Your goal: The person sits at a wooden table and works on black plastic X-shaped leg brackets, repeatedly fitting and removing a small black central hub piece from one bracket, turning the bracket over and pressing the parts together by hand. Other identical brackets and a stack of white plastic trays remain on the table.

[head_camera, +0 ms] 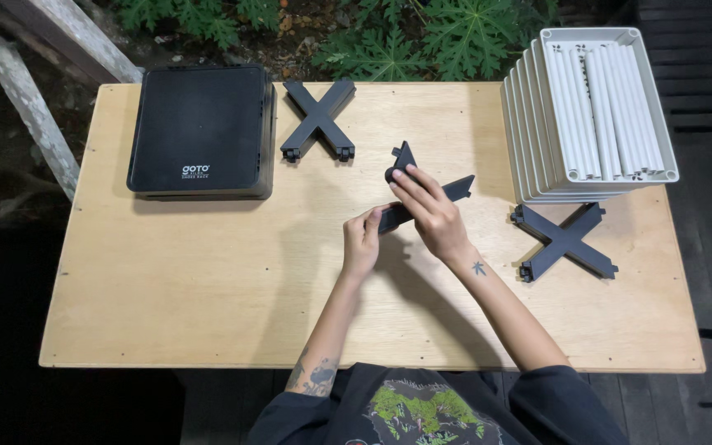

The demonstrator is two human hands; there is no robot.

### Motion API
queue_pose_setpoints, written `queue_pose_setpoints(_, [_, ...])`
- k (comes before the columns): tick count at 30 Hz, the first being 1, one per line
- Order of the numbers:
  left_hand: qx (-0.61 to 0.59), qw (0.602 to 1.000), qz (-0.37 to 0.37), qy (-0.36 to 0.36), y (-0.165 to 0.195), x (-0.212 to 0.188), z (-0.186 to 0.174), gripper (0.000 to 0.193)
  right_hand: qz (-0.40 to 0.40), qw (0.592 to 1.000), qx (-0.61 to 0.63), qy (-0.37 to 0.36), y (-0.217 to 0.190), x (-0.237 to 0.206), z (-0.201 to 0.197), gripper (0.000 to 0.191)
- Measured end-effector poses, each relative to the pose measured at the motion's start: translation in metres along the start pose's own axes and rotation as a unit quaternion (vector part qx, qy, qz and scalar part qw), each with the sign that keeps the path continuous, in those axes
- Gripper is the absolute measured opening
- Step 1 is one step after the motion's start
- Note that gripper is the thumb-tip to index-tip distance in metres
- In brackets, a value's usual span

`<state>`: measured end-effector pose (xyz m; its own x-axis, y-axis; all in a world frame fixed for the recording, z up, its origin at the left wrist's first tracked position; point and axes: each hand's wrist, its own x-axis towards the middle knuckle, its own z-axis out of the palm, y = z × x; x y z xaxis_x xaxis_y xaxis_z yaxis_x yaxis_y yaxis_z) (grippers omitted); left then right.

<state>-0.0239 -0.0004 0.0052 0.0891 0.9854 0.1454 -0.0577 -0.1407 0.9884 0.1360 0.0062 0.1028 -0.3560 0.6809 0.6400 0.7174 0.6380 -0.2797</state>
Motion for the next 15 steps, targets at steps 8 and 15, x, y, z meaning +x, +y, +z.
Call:
queue_pose_setpoints(8, [-0.022, 1.0, -0.019, -0.006, 0.015, -0.007, 0.012, 0.058, 0.095, 0.985, 0.061, 0.132, 0.01, 0.015, 0.009, 0.038])
queue_pose_setpoints(15, [-0.092, 0.995, -0.021, 0.021, 0.001, 0.0, -0.002, 0.06, 0.101, 0.987, 0.071, 0.108, -0.007, -0.014, 0.018, 0.038])
